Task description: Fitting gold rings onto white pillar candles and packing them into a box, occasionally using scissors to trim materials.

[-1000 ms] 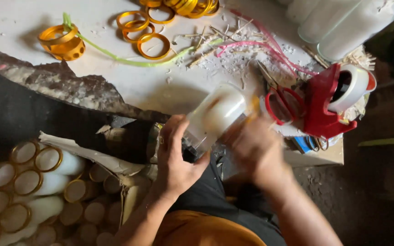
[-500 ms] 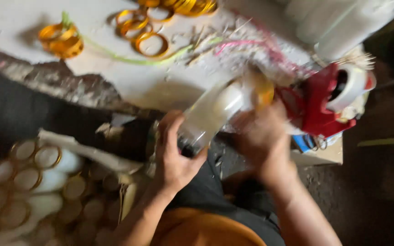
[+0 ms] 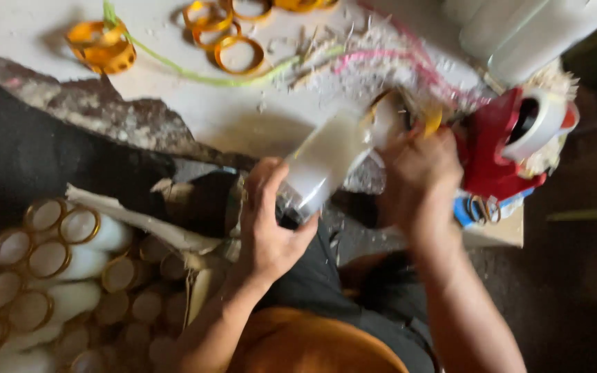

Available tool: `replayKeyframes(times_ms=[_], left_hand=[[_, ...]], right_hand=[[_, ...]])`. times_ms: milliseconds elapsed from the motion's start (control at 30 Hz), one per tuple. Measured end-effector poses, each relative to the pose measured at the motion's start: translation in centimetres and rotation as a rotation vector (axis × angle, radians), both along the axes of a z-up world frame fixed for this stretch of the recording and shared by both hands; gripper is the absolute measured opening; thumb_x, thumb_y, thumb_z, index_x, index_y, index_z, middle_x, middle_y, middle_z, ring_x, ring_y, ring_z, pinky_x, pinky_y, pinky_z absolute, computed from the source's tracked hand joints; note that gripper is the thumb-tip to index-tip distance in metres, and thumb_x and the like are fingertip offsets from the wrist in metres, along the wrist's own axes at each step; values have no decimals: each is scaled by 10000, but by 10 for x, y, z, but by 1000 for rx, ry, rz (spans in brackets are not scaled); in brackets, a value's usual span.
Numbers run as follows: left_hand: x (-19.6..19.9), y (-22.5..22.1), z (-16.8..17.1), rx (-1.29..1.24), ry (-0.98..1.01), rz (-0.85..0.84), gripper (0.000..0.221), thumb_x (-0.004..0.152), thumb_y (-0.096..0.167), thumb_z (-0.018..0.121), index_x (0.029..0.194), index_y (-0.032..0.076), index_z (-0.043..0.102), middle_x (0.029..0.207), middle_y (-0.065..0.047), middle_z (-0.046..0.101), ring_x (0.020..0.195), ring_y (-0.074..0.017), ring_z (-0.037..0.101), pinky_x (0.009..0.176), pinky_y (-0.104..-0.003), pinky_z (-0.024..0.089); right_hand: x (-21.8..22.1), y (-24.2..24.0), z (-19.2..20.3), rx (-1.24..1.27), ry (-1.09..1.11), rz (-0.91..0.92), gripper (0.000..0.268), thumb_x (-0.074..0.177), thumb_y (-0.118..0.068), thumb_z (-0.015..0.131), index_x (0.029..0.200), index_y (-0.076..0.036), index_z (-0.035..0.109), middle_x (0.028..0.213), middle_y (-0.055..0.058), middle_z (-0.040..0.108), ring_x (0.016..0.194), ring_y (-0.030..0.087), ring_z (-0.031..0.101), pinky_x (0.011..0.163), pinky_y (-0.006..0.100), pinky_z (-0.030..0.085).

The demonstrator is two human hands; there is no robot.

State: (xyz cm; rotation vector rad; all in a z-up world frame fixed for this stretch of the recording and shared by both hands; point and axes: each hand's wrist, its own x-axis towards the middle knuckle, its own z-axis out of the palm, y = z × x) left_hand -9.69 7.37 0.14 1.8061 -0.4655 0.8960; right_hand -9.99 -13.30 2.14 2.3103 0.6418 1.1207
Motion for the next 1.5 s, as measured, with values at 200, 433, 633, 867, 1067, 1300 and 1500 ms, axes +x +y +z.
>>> replayKeyframes(times_ms=[200,433,633,867,1067,1300,1500], left_hand=[[3,3,-2,-27,18,-27,794,571,15,910,1296,-26,588,1271,-234,603,1199,-437,625,1029,-517,521],[-1,8,-7,-190,363,-11,851,567,192,927,1336,73,583,1189,-209,640,1047,-422,672,881,-500,551],[1,7,12,-72,147,-11,816,578,89,953,1304,-10,595,1324,-258,583,1251,-449,598,1048,-508,486],[-3,3,-3,-130,180,-85,775,685,222,908,1336,-29,569,1291,-258,609,1208,-453,620,996,-534,506],[-4,0,-1,-78,158,-130,996,585,100,918,1449,-28,438,1376,-289,513,1278,-499,543,1065,-579,458],[-3,-1,-6,16,1,-104,775,587,64,946,1264,-50,587,1250,-247,597,1181,-434,607,1030,-514,501],[-12,9,-33,-345,238,-249,855,572,52,965,1330,-10,575,1294,-225,628,1201,-374,634,1025,-504,514]], right_hand=[[18,0,28,547,180,240,177,968,-58,590,1024,-74,756,848,62,579,766,293,554,663,381,510],[46,-48,-3,722,95,148,117,1008,-146,793,1115,-167,836,927,11,650,806,242,573,707,337,528],[22,0,-19,377,-30,-25,170,959,-105,598,1002,-144,758,840,41,614,724,256,566,681,383,509],[38,-41,1,780,174,225,123,995,-95,758,1099,-102,822,929,99,676,780,342,614,707,423,526],[6,-2,31,622,330,403,177,941,-176,645,846,-198,793,869,22,686,705,254,592,619,344,521],[1,14,48,450,240,259,209,1011,-175,559,1025,-202,766,823,16,576,718,261,542,535,359,453],[40,-67,18,425,82,-58,136,976,-84,622,1031,-79,747,807,117,571,692,324,521,589,438,446]])
